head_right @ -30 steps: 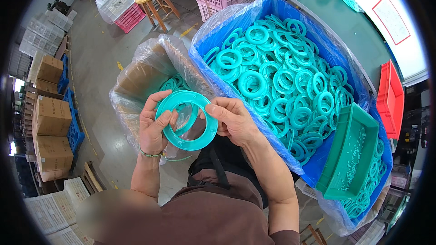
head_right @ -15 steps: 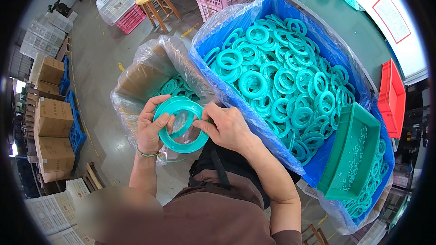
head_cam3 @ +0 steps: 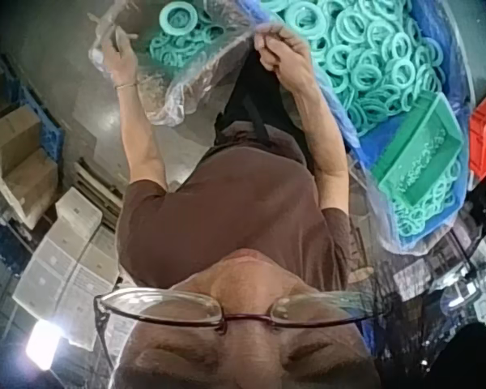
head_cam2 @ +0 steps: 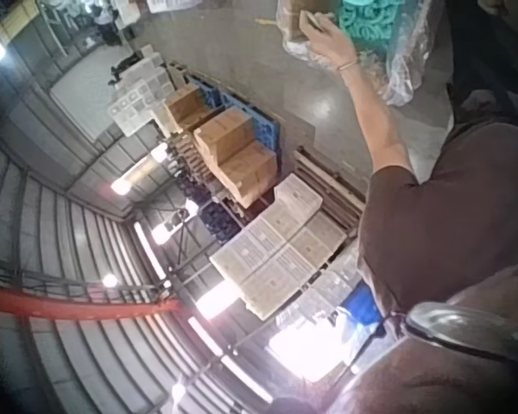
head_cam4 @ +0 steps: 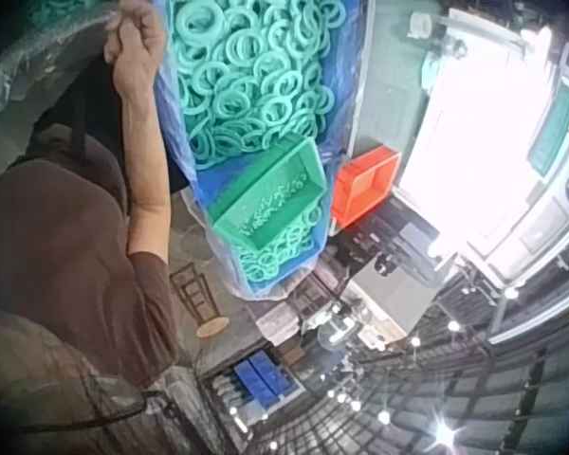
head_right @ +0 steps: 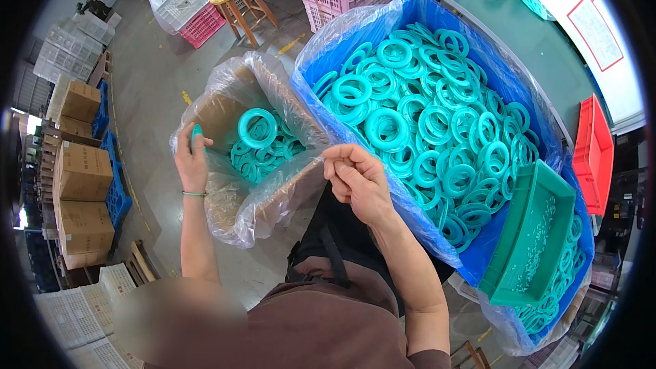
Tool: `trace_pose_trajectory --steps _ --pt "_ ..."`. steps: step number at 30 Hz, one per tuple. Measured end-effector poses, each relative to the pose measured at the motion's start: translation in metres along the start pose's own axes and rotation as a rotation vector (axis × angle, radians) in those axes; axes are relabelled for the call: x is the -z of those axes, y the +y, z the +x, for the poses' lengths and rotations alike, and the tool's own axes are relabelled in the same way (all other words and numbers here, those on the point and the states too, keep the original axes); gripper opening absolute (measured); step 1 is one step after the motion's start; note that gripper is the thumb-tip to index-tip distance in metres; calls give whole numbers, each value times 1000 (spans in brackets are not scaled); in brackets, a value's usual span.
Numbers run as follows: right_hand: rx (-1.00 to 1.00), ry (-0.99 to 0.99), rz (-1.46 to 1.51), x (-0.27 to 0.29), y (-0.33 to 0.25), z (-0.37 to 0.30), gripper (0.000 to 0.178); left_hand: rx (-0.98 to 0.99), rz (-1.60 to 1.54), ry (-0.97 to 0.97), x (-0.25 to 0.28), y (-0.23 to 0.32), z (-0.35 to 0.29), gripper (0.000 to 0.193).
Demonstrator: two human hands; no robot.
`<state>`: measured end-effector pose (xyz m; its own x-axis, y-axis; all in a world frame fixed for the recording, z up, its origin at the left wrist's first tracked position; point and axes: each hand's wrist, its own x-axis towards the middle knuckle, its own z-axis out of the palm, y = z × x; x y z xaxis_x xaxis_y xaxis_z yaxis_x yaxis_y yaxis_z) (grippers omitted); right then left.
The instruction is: Sorting and inspecting teal plastic rings at a manufacturing workstation.
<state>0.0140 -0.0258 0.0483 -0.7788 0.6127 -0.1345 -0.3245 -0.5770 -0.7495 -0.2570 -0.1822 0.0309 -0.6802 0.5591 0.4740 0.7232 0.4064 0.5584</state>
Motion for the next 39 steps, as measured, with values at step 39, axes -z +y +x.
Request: trace_pose_trajectory --steps 39 --pt "138 474 -113 -12 39 -17 15 723 -1596 -146 -67 169 -109 19"
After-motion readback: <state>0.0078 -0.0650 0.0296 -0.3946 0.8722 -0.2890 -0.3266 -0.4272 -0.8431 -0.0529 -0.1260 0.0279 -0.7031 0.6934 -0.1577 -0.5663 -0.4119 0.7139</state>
